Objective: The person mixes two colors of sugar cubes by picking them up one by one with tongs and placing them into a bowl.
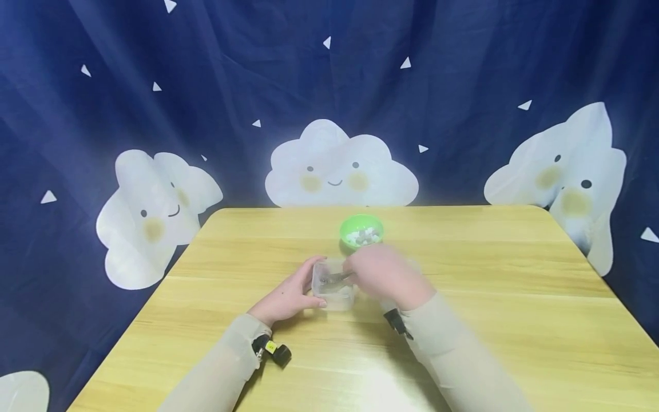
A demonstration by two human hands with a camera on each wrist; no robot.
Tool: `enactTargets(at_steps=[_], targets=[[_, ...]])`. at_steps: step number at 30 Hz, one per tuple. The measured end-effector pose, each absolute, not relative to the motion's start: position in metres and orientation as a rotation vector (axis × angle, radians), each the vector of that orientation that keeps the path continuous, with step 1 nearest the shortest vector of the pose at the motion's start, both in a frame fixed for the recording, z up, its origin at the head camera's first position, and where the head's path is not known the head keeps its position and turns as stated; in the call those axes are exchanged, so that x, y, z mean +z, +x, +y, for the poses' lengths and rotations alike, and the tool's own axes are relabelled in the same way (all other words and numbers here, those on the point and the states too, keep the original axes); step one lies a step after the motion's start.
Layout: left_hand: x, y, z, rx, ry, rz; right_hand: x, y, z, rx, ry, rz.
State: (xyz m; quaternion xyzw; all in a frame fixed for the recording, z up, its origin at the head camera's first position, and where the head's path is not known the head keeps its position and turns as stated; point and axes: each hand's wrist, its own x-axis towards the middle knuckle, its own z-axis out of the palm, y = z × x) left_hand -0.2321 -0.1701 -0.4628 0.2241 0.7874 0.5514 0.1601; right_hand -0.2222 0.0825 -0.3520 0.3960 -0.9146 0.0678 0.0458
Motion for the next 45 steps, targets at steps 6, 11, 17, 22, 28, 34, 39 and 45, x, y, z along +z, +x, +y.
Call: enactTargets(at_steps=[6, 11, 17, 22, 28, 34, 39, 45], targets=[[-0.463, -0.233, -0.17, 1.566, 0.647, 2.266, -0.344, -0.226, 0.098, 0.295, 1.149, -2.754], [-0.464, -0.233, -0.169, 1.549, 0.65, 2.29, -0.34, -0.231, 0.11, 0.355, 1.112, -2.677], [-0.465, -0.233, -0.169, 1.542, 0.65, 2.295, -0.341, -0.24, 0.12, 0.39, 0.982, -2.675], [-0.467, -0.234, -0.169, 1.554, 0.645, 2.281, -0.345, -0.246, 0.124, 0.427, 0.844, -2.711], [-0.467, -0.234, -0.169, 1.575, 0.638, 2.258, -0.35, -0.253, 0.127, 0.415, 0.735, -2.721], [-0.467, -0.234, -0.168, 1.58, 0.644, 2.255, -0.352, -0.256, 0.129, 0.422, 0.7, -2.762], [-0.467, -0.233, -0.168, 1.587, 0.642, 2.242, -0.348, -0.253, 0.132, 0.434, 0.689, -2.764], [-0.466, -0.233, -0.169, 1.569, 0.636, 2.259, -0.336, -0.246, 0.134, 0.446, 0.687, -2.751]])
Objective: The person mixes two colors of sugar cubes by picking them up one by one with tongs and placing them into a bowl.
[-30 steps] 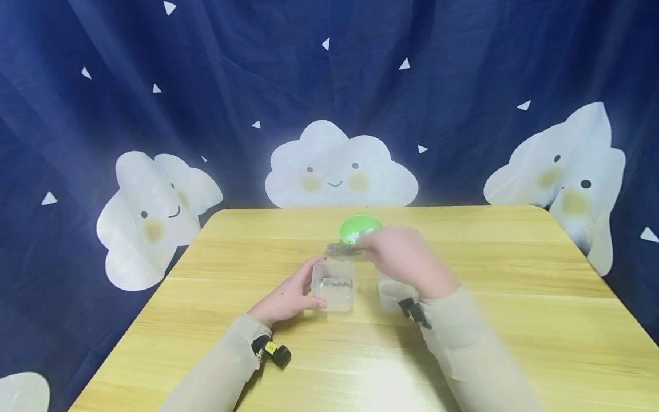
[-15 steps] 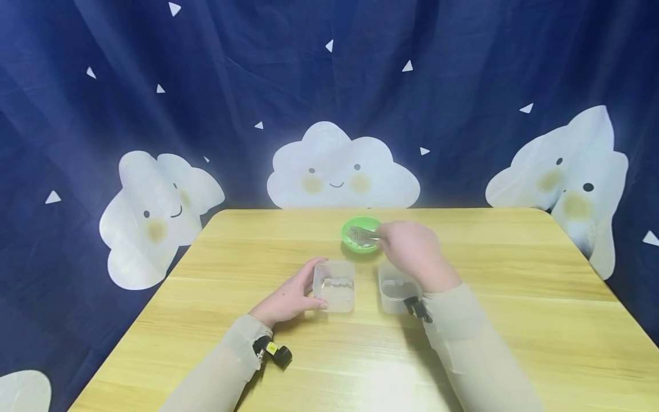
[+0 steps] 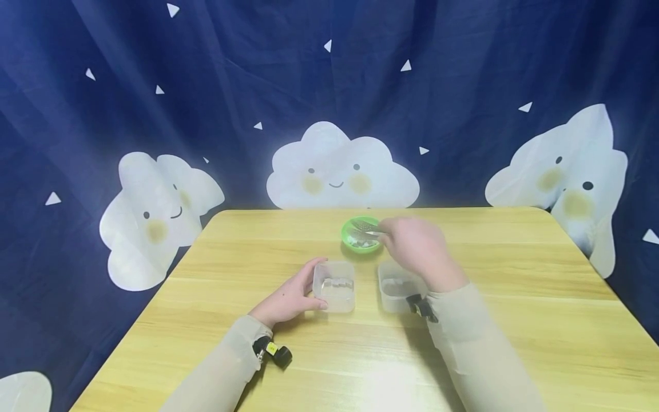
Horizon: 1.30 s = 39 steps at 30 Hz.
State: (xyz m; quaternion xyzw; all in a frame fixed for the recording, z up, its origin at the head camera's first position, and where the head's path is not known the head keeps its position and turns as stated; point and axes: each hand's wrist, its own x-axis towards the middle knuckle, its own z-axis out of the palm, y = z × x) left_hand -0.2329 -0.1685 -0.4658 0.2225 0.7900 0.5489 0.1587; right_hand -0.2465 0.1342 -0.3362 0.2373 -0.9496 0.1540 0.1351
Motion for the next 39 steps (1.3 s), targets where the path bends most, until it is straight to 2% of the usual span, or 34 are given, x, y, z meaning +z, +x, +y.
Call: enactTargets(at_steps=[22, 39], targets=[[-0.464, -0.233, -0.168, 1.576, 0.666, 2.25, -0.331, -0.23, 0.121, 0.385, 1.056, -2.788], [-0.465, -0.234, -0.168, 1.562, 0.666, 2.26, -0.355, -0.225, 0.086, 0.181, 1.049, -2.907]])
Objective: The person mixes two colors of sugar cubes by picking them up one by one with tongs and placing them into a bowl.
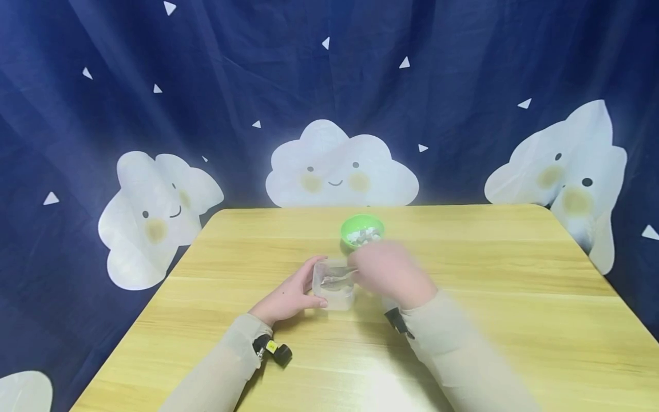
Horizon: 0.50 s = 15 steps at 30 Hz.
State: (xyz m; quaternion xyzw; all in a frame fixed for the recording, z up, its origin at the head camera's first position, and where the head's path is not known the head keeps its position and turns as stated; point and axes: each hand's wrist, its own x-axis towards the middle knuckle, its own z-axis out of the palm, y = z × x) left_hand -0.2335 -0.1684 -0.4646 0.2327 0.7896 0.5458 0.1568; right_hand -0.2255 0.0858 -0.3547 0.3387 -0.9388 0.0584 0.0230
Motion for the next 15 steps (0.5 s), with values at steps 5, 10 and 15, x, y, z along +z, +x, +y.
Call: enactTargets(at_steps=[5, 10, 15], targets=[[-0.4635, -0.2329, -0.1675, 1.572, 0.66, 2.247, -0.3596, -0.2235, 0.0783, 0.131, 1.053, -2.899], [-0.4644, -0.2334, -0.1676, 1.565, 0.657, 2.251, -0.3557, -0.2204, 0.0803, 0.162, 1.074, -2.891], [-0.4638, -0.2331, -0.1687, 1.556, 0.645, 2.261, -0.3544, -0.2206, 0.0796, 0.134, 1.001, -2.904]])
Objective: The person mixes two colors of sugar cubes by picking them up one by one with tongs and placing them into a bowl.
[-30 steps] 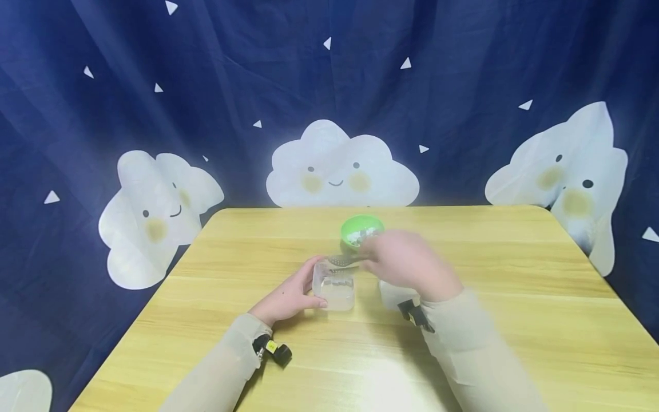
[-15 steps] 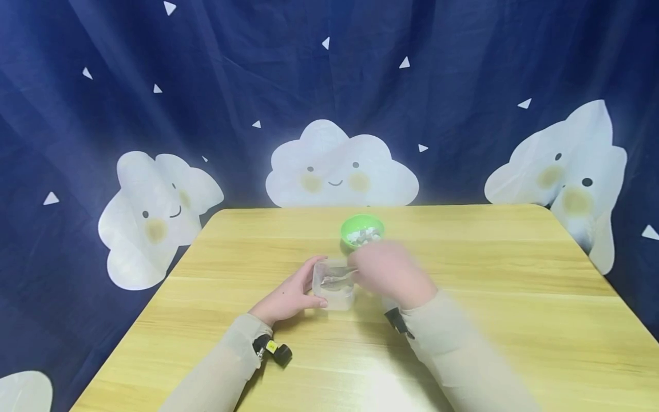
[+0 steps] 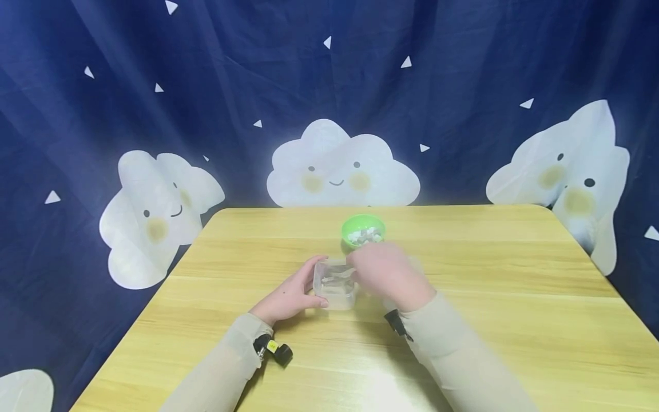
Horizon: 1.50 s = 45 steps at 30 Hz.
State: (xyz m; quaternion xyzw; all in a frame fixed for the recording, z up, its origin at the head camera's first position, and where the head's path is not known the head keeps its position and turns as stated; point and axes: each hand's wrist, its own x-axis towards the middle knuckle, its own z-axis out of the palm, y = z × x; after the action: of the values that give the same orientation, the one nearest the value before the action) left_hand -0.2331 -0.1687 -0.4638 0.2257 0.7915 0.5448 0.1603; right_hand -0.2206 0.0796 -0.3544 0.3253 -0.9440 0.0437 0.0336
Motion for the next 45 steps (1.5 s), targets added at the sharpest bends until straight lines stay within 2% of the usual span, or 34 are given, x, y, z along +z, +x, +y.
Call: enactTargets(at_steps=[36, 45], targets=[[-0.465, -0.233, -0.17, 1.557, 0.657, 2.271, -0.359, -0.217, 0.063, 0.034, 1.006, -2.993], [-0.465, -0.233, -0.17, 1.553, 0.653, 2.268, -0.353, -0.217, 0.072, 0.084, 1.052, -2.95]])
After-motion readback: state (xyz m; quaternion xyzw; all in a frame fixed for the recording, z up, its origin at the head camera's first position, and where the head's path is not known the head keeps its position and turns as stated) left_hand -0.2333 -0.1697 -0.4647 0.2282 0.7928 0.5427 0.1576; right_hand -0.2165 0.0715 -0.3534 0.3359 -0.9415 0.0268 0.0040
